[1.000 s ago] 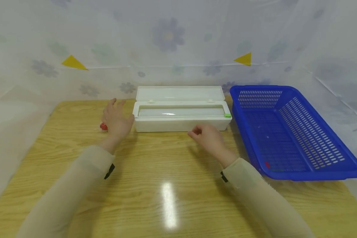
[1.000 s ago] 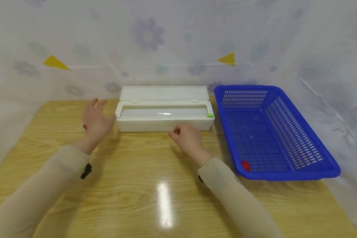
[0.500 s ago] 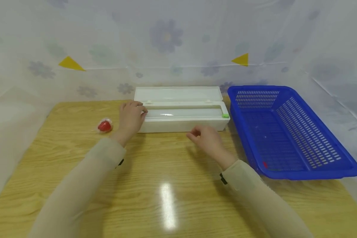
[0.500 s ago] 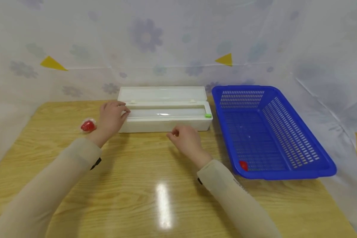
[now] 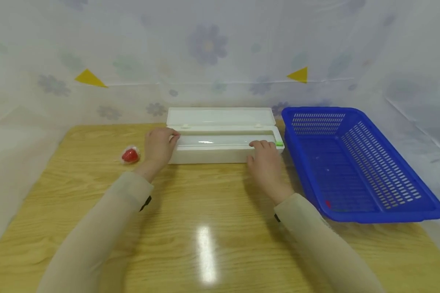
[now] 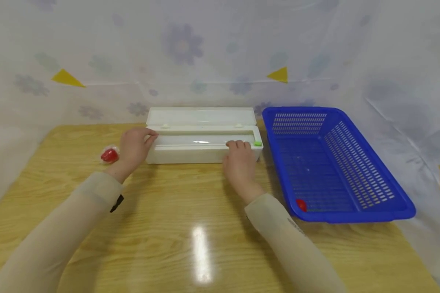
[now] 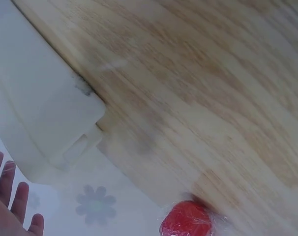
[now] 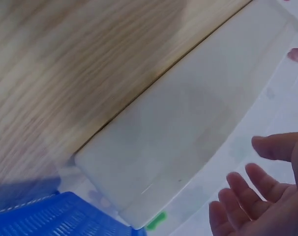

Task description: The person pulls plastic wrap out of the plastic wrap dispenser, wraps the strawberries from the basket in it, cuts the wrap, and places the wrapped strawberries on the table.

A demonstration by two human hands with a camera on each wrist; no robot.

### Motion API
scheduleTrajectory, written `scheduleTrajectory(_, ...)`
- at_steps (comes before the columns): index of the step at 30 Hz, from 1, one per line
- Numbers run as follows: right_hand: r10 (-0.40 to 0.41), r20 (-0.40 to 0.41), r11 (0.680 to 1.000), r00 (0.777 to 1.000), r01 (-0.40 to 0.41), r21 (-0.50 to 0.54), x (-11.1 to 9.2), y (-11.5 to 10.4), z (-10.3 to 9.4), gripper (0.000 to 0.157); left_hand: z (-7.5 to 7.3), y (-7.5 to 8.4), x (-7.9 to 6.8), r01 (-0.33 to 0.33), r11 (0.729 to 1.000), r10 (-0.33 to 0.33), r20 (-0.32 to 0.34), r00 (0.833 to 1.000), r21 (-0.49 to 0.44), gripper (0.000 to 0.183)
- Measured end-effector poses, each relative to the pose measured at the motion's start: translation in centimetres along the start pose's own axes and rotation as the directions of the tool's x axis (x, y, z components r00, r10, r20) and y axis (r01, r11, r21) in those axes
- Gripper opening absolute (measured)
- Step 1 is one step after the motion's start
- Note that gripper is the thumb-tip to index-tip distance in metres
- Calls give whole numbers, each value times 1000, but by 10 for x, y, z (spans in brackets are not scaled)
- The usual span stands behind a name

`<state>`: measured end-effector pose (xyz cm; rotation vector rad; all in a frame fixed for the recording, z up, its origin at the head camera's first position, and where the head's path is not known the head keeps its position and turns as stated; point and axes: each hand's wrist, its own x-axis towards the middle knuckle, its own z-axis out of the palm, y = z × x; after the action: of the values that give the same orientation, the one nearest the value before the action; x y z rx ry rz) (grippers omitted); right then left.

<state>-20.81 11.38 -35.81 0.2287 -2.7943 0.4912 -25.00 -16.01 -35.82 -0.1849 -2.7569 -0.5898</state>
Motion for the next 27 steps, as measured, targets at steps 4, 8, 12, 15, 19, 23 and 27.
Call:
scheduleTrajectory(4,39,-68,995,997,-46,-92,10,6,5,31,-2,0,0,13,1000,-13,-8,1000,-25,20)
scheduleTrajectory(8,104,-27,987,994,-106,-121,22,12,6,32,-3,-1,2,24,999,-24,-9,1000,-35,20)
scheduleTrajectory(12,128,10,981,992,-125,-147,31,18,6,26,-3,-3,3,28,999,-28,-15,999,-46,20)
scheduleTrajectory(15,131,11,982,991,-129,-141,35,20,6,21,-4,-3,3,30,997,-31,-23,999,-67,20)
scheduleTrajectory(19,107,-22,987,994,-109,-119,40,22,8,19,-5,-4,2,27,996,-30,-33,999,-87,20)
scheduleTrajectory(23,106,-17,992,994,-107,-73,43,25,10,17,-5,-4,2,20,996,-23,-31,999,-85,22)
scheduleTrajectory(27,148,35,989,988,-148,-18,46,28,10,17,-5,-6,2,23,993,-27,-27,999,-112,23)
